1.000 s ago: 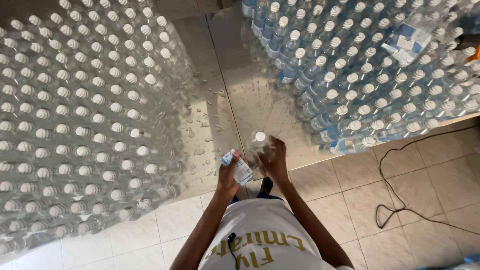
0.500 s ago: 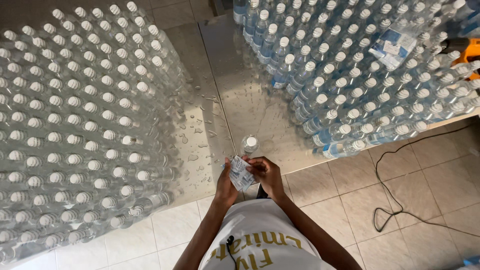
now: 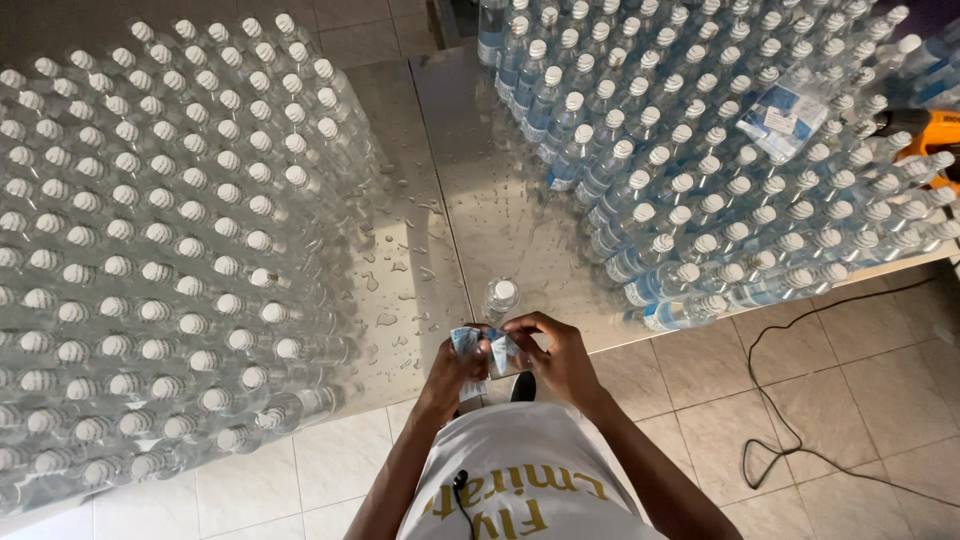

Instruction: The person stands at a table filled with water bottles and applies labels to them. They pick up a bottle, place a label on it, and then set it down. The person also handles a small box of labels and a plastic-wrapped pack of bottles.

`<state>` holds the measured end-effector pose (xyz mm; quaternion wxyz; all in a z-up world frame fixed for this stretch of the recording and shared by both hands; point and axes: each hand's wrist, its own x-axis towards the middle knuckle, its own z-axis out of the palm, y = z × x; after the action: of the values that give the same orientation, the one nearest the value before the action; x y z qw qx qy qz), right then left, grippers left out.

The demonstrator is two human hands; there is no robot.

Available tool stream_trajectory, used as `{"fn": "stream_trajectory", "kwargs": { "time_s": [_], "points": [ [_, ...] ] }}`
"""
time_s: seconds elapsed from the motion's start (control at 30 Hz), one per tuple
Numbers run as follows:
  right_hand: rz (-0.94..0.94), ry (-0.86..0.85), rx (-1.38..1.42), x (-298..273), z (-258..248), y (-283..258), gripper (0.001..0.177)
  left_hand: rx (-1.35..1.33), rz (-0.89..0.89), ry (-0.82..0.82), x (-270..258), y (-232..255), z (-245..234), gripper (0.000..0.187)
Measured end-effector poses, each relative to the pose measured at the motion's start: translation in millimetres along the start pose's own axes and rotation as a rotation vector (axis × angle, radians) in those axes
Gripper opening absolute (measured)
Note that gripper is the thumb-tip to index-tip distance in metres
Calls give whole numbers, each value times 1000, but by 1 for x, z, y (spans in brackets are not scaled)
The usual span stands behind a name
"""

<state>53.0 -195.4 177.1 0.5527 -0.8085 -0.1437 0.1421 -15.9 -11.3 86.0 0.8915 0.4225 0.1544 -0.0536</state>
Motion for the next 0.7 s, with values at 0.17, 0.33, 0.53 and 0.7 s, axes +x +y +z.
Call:
{"fn": "stream_trajectory", "kwargs": {
  "time_s": [0.17,0.33,0.53,0.7],
  "points": [
    [-123,-78,-89,9,-19,-17,15,48,90,-41,16,-13,-13,8],
    [-308,-295,-207,33,-56,-50,10,133,150,33,24,39,17,10],
    [-418,-374,-422,83,-80,-53,10,332,265,89,74,64,24,28],
    [-433,-450,-561,120,-85,-25,10,418,313,170,119,39,-1,27]
  ]
}}
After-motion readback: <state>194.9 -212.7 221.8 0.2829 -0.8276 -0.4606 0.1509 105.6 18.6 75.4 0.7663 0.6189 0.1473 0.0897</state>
